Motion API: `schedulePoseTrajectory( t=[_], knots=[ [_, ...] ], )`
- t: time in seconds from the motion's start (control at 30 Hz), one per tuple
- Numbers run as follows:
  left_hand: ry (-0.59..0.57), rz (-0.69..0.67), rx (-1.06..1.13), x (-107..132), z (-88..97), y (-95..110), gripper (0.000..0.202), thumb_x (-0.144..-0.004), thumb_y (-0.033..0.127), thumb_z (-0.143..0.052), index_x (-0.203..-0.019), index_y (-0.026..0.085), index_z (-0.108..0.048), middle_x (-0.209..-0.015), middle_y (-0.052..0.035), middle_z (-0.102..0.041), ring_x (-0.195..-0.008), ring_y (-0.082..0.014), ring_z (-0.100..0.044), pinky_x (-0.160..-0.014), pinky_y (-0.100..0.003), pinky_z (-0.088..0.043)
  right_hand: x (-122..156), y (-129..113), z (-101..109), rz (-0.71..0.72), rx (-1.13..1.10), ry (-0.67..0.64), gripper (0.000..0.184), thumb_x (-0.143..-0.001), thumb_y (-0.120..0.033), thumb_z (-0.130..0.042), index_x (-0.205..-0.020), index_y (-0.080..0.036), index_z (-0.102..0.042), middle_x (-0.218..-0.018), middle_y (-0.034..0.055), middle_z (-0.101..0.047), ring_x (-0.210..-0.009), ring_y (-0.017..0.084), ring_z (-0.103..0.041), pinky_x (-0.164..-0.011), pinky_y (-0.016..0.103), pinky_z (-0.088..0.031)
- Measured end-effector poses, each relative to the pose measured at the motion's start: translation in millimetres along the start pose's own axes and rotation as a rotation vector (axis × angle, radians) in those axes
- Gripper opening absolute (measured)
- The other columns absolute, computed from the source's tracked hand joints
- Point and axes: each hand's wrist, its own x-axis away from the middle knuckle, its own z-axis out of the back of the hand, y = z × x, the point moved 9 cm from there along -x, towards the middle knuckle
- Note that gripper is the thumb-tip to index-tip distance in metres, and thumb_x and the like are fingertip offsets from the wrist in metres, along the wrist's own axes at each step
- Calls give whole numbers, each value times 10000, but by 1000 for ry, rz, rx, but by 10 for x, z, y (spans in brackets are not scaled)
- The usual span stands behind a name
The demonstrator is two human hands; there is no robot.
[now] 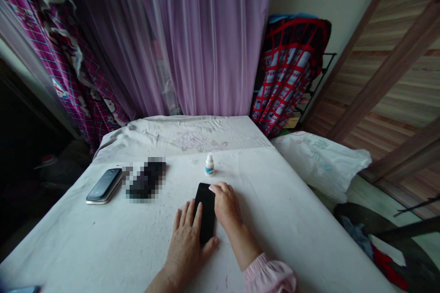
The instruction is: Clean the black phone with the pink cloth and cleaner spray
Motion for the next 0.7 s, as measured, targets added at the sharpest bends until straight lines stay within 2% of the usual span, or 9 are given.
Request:
schedulePoseTrajectory(
  t=[0.23, 0.4, 0.5, 0.57, 0.7],
  knots=[
    [-83, -83, 25, 105, 19, -33, 753, -761, 419, -581, -1441, 139, -416, -1493, -168, -385, -1384, -352, -338, -1130, -537, -247, 342, 3, 123, -11, 18, 9, 400, -906, -91, -381, -1121, -218, -695, -1099, 102, -672, -968, 192, -639, -864, 310, -523],
    [-60, -113, 37, 180, 57, -47, 757, -736, 356, -582, -1442, 136, -416, -1499, -157, -376, -1395, -344, -321, -1140, -525, -234, 231, 18, 147, -13, 34, 3, 362, -904, -116, -417, -1063, -241, -717, -1020, 85, -688, -909, 182, -643, -816, 286, -521],
    [-30, -130, 20, 199, 64, -44, 759, -756, 409, -589, -1442, 136, -412, -1497, -155, -386, -1391, -342, -328, -1136, -514, -243, 91, 25, 121, -29, 68, -30, 367, -875, -72, -435, -1008, -239, -733, -1002, 81, -690, -919, 192, -634, -807, 286, -510],
    [20, -141, -6, 241, 78, -67, 820, -760, 502, -602, -1447, 109, -389, -1494, -174, -385, -1378, -352, -346, -1123, -511, -263, 63, 19, 108, -24, 70, -41, 371, -870, -61, -440, -1021, -239, -728, -1009, 76, -690, -934, 196, -626, -817, 291, -503],
    [171, -88, -61, 390, 157, -196, 941, -747, 695, -569, -1404, 41, -405, -1381, -233, -510, -1293, -376, -448, -1094, -553, -266, 128, 20, 124, 12, 34, -14, 395, -875, -60, -420, -1067, -246, -709, -1040, 63, -693, -950, 190, -613, -847, 303, -491]
  ],
)
